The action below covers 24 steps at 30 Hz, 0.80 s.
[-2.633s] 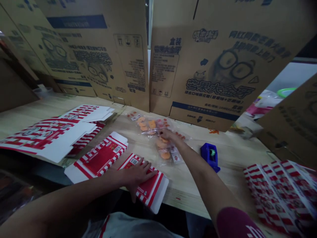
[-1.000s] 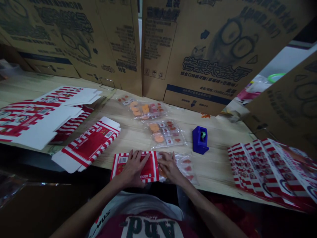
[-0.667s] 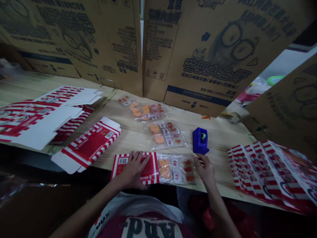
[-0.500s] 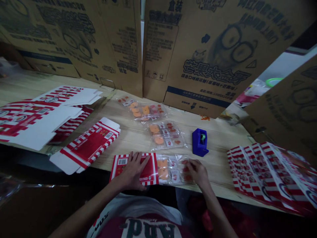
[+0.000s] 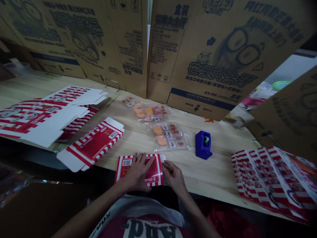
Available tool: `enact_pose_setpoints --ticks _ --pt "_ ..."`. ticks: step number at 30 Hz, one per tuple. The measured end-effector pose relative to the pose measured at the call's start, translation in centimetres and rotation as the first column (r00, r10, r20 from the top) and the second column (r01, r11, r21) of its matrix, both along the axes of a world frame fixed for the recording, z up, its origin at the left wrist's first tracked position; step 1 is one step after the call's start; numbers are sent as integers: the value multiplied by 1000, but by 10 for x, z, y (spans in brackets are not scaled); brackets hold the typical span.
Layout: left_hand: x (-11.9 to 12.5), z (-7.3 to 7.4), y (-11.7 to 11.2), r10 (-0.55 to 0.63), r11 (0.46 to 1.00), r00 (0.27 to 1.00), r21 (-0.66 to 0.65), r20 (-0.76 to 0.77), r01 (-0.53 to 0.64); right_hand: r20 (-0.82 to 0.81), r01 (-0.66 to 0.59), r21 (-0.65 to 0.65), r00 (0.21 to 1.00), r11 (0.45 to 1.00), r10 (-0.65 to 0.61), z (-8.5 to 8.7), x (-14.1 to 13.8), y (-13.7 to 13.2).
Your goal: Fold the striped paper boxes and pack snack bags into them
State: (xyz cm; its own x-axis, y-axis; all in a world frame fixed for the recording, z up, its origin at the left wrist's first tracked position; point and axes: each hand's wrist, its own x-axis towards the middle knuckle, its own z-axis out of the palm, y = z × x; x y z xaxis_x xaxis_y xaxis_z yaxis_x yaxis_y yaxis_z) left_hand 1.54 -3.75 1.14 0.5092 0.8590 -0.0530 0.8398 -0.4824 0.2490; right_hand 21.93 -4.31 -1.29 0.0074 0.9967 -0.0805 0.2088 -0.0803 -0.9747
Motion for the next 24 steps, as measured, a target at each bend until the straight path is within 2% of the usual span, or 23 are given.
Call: enact_pose_setpoints --ticks 5,6,8,10,11,12,14,16,19,21,24 --pt "2 7 -1 23 1000 1000 -10 17 -22 -58 -119 -20 991 993 118 14 -16 -5" --pt "1 10 -1 41 999 999 -14 27 -41 -35 -89 9 995 996 89 19 -15 -7" --pt "-1 18 -3 113 993 991 9 73 -114 46 61 151 997 987 -69 28 -10 -11" --pt "-1 28 -6 231 967 960 69 159 -244 85 225 326 960 918 -265 37 -5 -18" --pt "0 33 -8 294 943 932 98 211 -319 75 260 370 948 892 -308 40 -5 -22" --pt "2 37 -10 351 913 899 117 262 -390 49 265 373 951 889 -304 42 -7 -25" --pt "8 42 -15 433 862 834 115 342 -494 -41 220 280 975 934 -217 41 -15 -28" --pt "15 39 -18 467 843 789 68 398 -533 -140 199 183 975 963 -175 36 -23 -23" --pt "15 28 -17 457 867 713 -89 532 -490 -261 201 104 950 974 -168 31 -23 -8" --pt "8 20 -13 433 893 627 -214 647 -395 -330 135 59 938 989 -108 30 -14 3" --pt "-3 13 -5 393 919 525 -312 755 -239 -369 50 20 929 999 -39 26 0 8"
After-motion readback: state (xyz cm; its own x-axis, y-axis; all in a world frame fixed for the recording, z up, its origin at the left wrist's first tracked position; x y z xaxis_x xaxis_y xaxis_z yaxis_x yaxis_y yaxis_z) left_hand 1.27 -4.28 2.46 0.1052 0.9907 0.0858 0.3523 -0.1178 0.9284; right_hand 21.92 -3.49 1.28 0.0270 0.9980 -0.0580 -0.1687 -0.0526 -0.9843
